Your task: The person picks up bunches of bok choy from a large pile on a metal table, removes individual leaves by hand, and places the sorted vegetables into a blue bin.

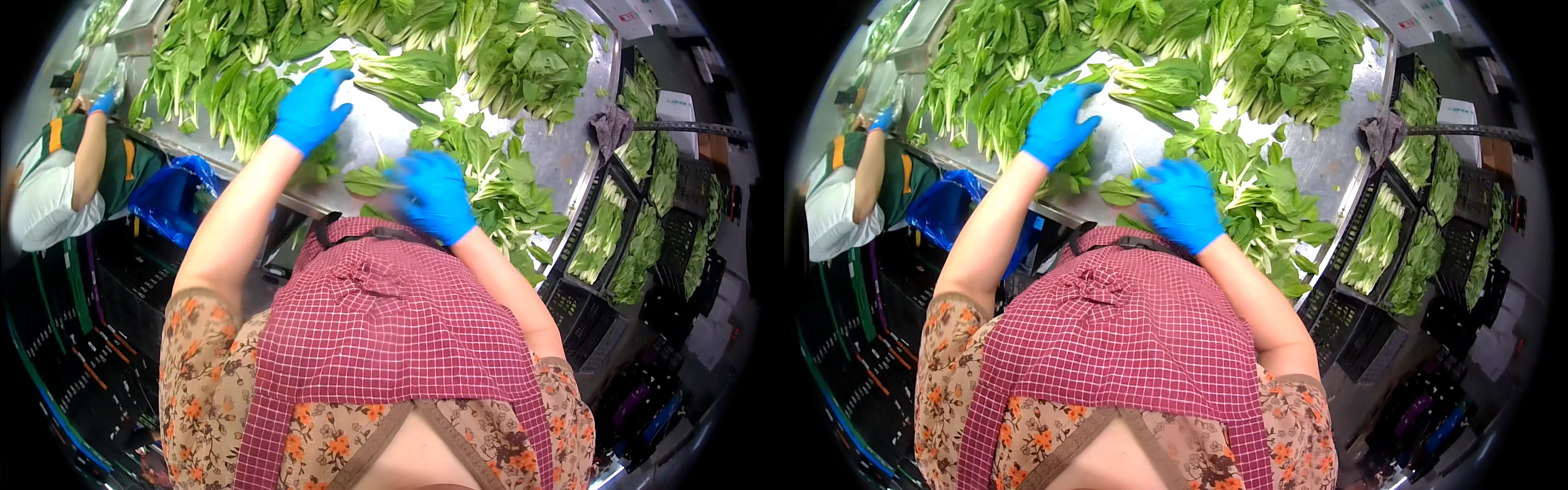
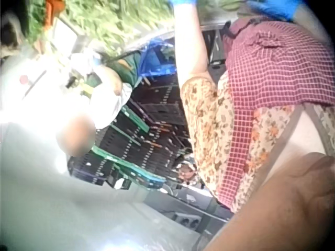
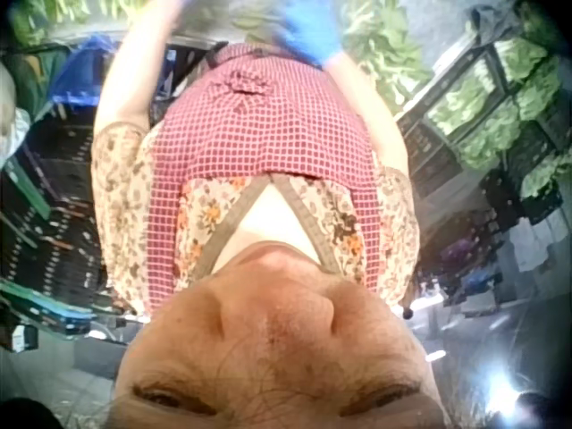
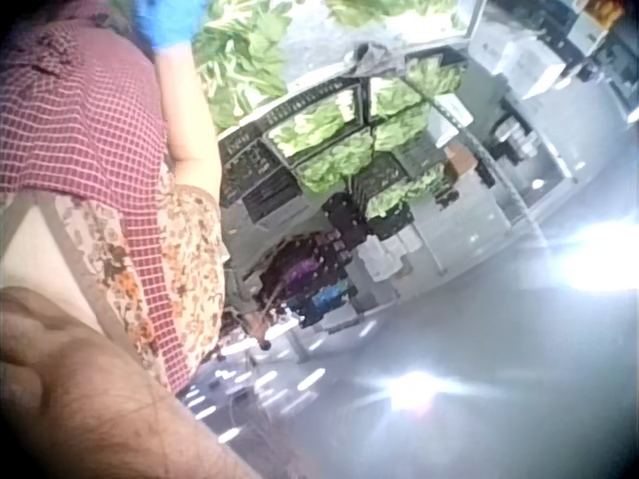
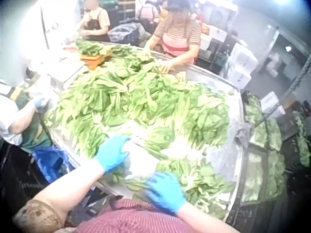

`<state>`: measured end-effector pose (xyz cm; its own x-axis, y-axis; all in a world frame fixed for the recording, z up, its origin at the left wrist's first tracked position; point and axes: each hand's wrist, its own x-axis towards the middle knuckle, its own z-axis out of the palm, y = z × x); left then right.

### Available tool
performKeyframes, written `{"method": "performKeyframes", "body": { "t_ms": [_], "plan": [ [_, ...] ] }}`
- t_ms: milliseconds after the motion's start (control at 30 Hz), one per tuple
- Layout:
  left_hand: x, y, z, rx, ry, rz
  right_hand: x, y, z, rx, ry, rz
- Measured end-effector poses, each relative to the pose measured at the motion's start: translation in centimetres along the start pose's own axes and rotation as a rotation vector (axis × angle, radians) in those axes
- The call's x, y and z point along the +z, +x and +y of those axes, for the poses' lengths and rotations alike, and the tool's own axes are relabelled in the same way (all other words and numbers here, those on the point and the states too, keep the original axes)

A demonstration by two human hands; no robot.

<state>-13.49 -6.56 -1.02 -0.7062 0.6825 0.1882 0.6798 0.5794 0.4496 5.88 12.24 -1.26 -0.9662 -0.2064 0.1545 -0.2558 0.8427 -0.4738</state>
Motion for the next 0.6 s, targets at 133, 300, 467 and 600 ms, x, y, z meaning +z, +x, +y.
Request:
{"method": "performKeyframes", "body": {
  "t_ms": [133, 300, 467, 600],
  "plan": [
    [5.5, 5.7, 0.2, -0.017, 0.094, -0.103, 4.1, 2.6, -0.2, -0.147, 0.034, -0.259],
    [8.8, 7.8, -1.4, 0.018, 0.295, -0.139, 3.6, 3.0, 2.2, 0.085, -0.176, -0.595],
    [6.6, 6.8, 0.3, -0.178, 0.157, -0.436, 0.5, 0.7, 5.3, 0.219, -0.196, -0.151],
    [7.3, 4.6, 1.4, -0.518, -0.391, -0.446, -1.4, 0.9, 4.0, 0.182, -0.048, 0.193]
  ]
}}
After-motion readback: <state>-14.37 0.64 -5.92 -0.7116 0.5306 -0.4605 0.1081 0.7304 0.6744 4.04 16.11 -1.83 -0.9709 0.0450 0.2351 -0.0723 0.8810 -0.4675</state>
